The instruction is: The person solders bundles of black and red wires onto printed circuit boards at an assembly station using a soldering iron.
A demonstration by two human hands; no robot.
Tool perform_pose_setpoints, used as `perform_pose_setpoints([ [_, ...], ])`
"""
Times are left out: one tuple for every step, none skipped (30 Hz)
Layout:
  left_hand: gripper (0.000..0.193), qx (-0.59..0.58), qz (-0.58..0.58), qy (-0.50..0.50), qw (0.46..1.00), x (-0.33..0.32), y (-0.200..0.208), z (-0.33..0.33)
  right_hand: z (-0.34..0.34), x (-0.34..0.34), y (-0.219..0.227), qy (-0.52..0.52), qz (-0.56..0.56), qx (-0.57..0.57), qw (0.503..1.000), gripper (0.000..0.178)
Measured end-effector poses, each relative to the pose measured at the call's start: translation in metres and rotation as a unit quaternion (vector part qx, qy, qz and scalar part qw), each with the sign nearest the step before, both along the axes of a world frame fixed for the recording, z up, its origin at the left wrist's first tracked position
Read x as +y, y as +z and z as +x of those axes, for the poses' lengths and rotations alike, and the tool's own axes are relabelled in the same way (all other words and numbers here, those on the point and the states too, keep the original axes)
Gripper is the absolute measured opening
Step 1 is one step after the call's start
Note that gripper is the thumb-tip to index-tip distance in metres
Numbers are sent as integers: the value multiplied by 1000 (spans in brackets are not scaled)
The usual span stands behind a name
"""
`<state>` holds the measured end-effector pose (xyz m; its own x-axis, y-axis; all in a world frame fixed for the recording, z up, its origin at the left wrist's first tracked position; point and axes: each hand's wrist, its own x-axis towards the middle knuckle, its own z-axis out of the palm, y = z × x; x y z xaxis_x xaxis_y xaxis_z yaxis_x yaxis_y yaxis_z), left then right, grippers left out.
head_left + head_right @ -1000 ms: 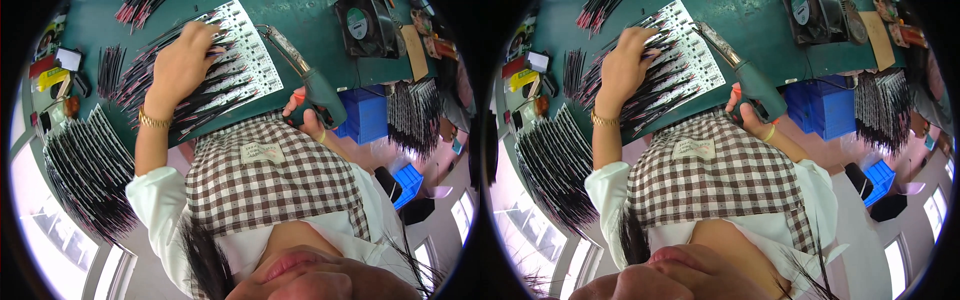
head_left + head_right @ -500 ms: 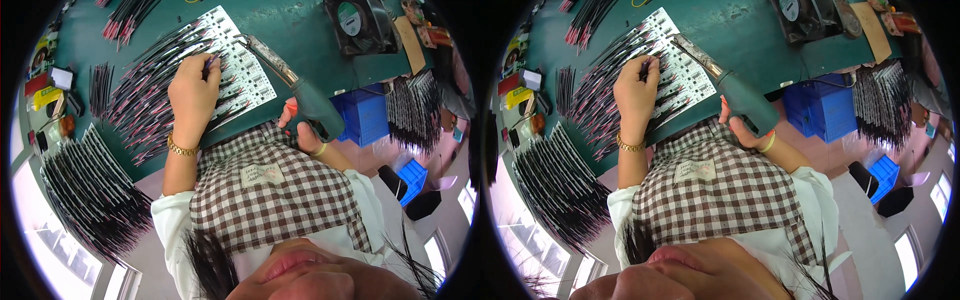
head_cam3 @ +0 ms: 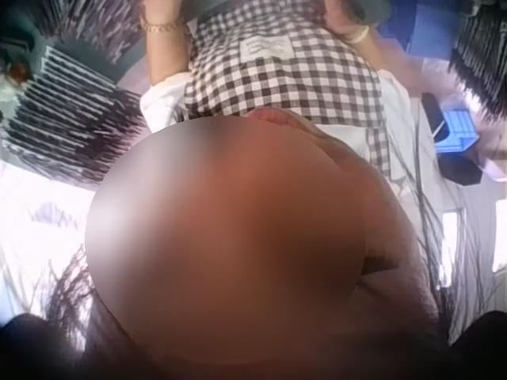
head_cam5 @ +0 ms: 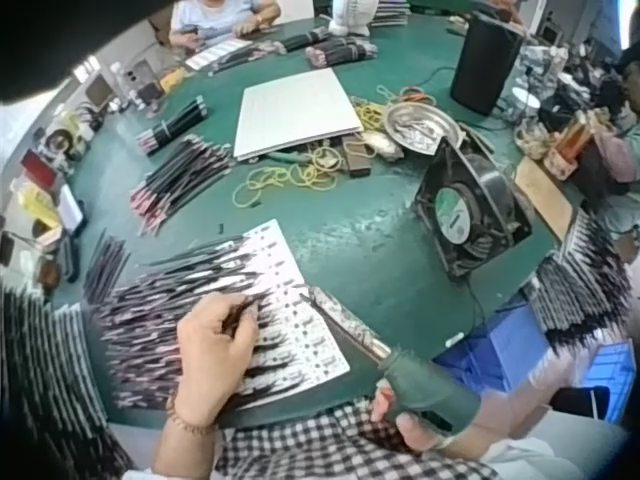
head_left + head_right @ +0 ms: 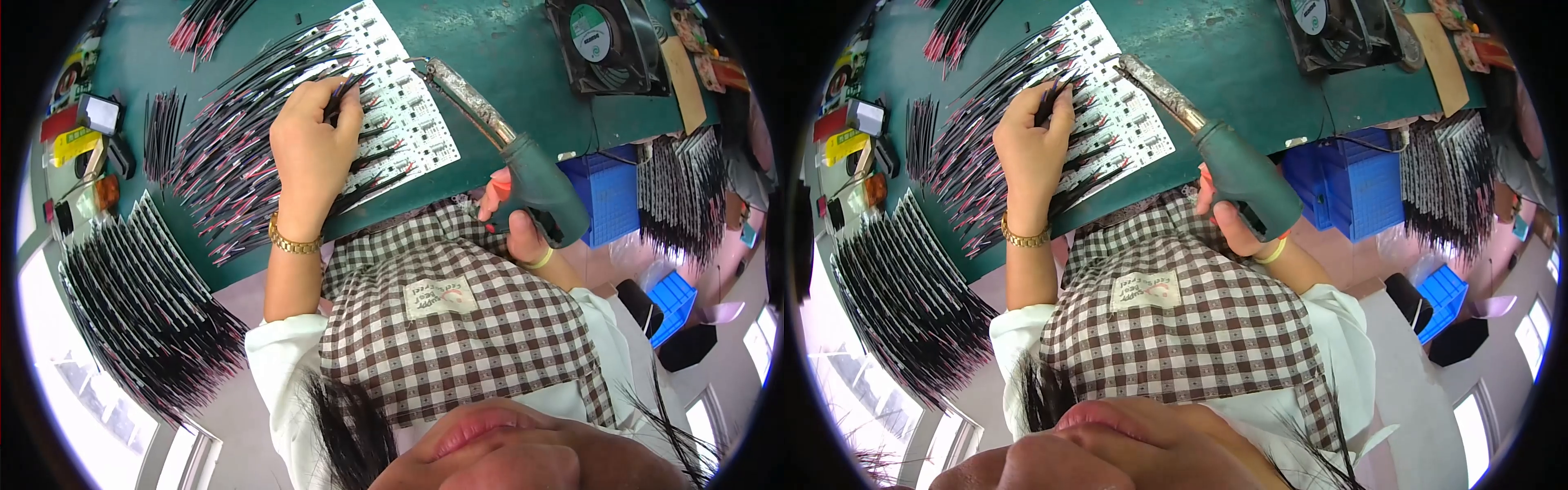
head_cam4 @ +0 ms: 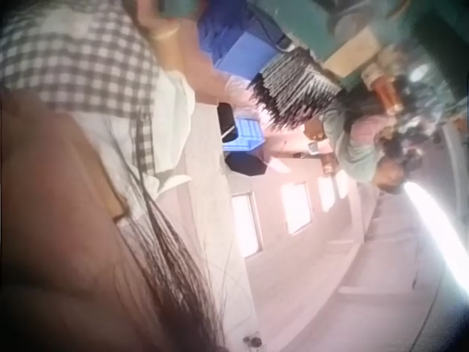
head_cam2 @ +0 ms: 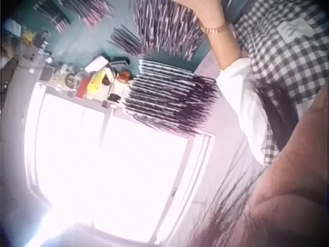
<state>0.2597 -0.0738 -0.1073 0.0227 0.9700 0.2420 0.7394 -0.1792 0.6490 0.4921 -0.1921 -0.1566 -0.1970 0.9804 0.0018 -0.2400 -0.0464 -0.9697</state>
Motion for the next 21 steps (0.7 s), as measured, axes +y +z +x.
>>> perform_pose_setpoints([
  [13, -40, -17, 18, 999, 0, 0, 2, 1, 1, 1, 1, -2, -1, 1000, 56],
  [13, -41, -19, 18, 999, 1, 0, 3, 2, 2, 3, 2, -9, -1, 1000, 54],
  [13, -52, -43, 17, 998, 3, 2, 2, 2, 3, 4, 5, -16, 1, 1000, 52],
  [14, -64, -67, 16, 996, 4, 3, 2, 3, 1, -1, 7, -17, 2, 1000, 52],
  [14, -63, -69, 18, 995, 6, 4, 2, 5, -2, -10, -1, 13, -24, 1000, 50],
  [13, -48, -67, -10, 997, 9, 2, 1, 5, -3, -13, -10, 42, -51, 998, 48],
  [13, -32, -65, -38, 997, 12, 0, 0, 8, -2, -14, -8, 40, -49, 998, 48],
  [13, -10, -49, -41, 998, 13, -4, -1, 10, 0, -12, 21, 78, -110, 991, 46],
  [13, -10, -51, -42, 998, 13, -6, 0, 12, 2, -10, 48, 115, -172, 977, 44],
  [13, -3, -37, -41, 998, 13, -7, 1, 12, 2, -10, 48, 112, -172, 977, 44],
  [13, 3, -23, -40, 999, 13, -9, 2, 11, 3, -10, 42, 112, -182, 976, 42],
  [13, 4, -25, -40, 999, 14, -9, 2, 10, 4, -10, 37, 112, -191, 974, 41],
  [13, 13, -27, -32, 999, 14, -9, 2, 10, 4, -11, 38, 110, -190, 975, 41],
  [13, 23, -29, -24, 999, 14, -9, 3, 10, 4, -12, 42, 107, -193, 974, 40],
  [13, 23, -31, -23, 999, 14, -10, 3, 11, 5, -12, 45, 105, -197, 974, 38],
  [13, 26, -27, -18, 999, 14, -11, 4, 12, 6, -11, 46, 104, -196, 974, 38],
  [14, 29, -23, -13, 999, 14, -12, 4, 13, 8, -10, 52, 101, -194, 974, 38],
  [14, 30, -25, -13, 999, 14, -13, 5, 13, 9, -10, 58, 98, -191, 975, 38],
  [14, 33, -20, -10, 999, 14, -13, 5, 13, 12, -8, 59, 96, -190, 975, 38],
  [13, 36, -16, -8, 999, 14, -14, 5, 12, 15, -7, 59, 98, -195, 974, 38],
  [13, 36, -18, -8, 999, 14, -15, 5, 11, 16, -6, 60, 100, -200, 973, 38],
])
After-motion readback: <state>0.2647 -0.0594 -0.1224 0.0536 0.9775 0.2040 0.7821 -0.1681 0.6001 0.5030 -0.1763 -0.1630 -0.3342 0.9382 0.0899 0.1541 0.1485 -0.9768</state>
